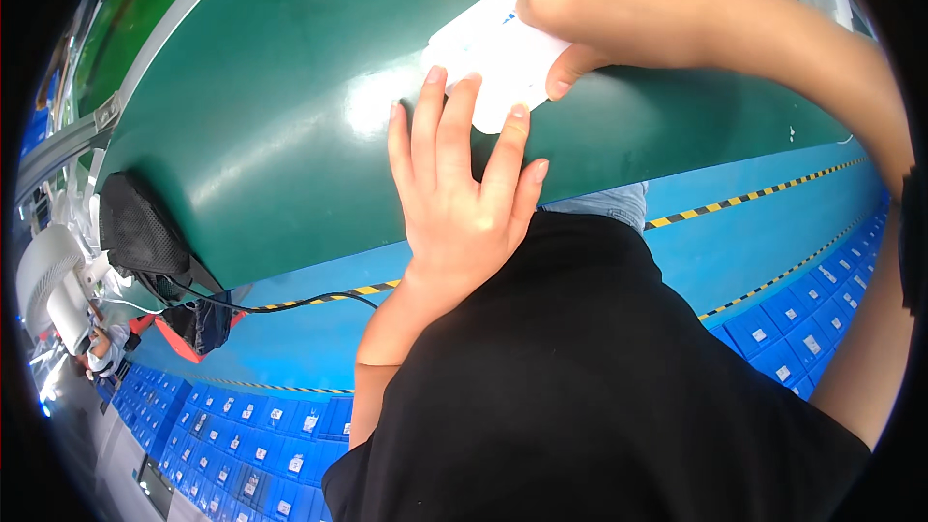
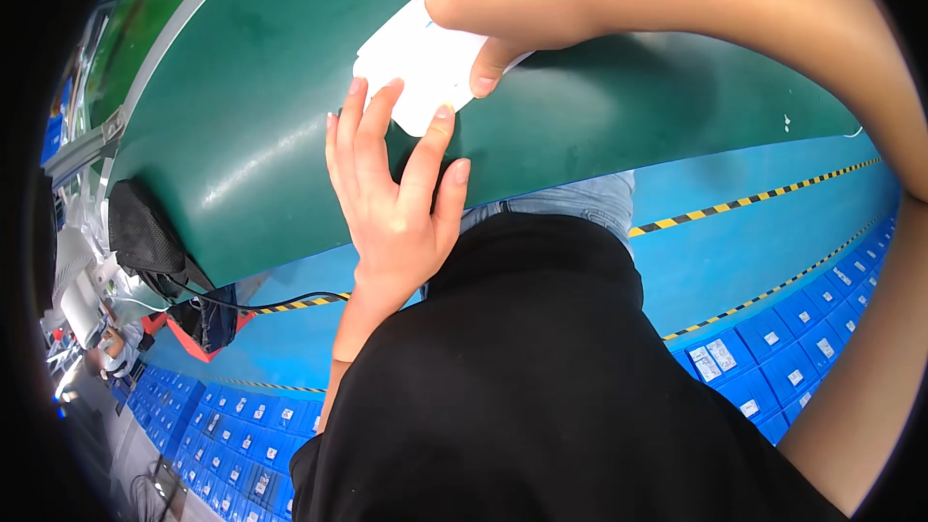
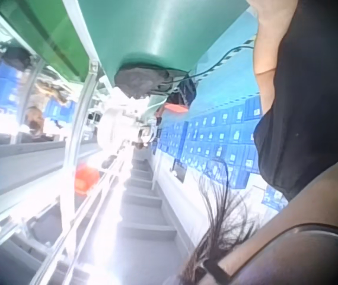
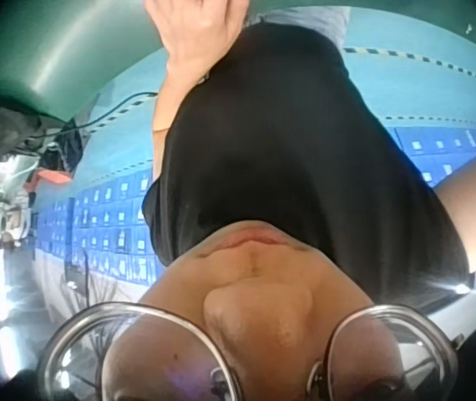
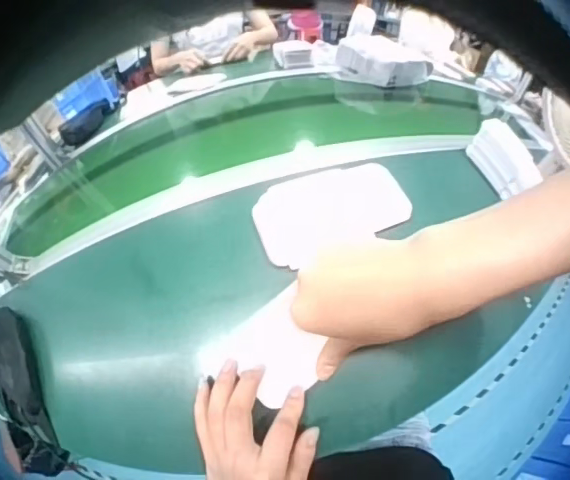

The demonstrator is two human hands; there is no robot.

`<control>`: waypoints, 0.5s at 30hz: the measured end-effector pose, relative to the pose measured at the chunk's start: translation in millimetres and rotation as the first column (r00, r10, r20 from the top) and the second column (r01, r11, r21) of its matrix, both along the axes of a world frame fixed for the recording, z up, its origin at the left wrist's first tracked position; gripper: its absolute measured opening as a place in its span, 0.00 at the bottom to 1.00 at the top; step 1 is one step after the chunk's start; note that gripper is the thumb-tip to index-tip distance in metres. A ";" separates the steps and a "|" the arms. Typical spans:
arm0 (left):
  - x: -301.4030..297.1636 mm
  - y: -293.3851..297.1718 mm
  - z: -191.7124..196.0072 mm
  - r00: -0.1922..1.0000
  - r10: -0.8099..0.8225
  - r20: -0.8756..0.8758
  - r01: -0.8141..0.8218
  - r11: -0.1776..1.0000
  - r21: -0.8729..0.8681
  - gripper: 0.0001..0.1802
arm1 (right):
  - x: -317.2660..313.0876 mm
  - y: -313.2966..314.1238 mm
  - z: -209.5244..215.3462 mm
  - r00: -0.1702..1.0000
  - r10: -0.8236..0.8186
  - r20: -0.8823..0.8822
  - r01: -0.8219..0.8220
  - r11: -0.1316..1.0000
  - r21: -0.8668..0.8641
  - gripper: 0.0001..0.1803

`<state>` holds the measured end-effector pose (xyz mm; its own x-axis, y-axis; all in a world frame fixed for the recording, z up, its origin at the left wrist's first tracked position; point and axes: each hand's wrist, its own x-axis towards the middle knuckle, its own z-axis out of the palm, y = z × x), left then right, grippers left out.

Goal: The person stands at a green workbench and repeatedly peels the blue backing off white rectangular stickers. They handle the stickers one at a time, separating the adhesive layer from the backing, and place the peeled items into a stack on the table.

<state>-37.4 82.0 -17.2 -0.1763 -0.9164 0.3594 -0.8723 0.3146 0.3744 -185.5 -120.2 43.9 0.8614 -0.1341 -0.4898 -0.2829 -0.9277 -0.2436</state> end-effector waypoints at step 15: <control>5.5 -3.4 4.1 0.997 -0.075 -0.012 0.076 0.995 0.060 0.18 | -6.2 -13.6 1.4 0.993 0.112 0.045 -0.118 0.983 0.144 0.22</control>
<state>-31.9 78.7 -13.1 -0.2423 -0.9208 0.3056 -0.8431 0.3557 0.4033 -191.7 -133.7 45.2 0.8848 0.0375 -0.4644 -0.1648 -0.9072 -0.3872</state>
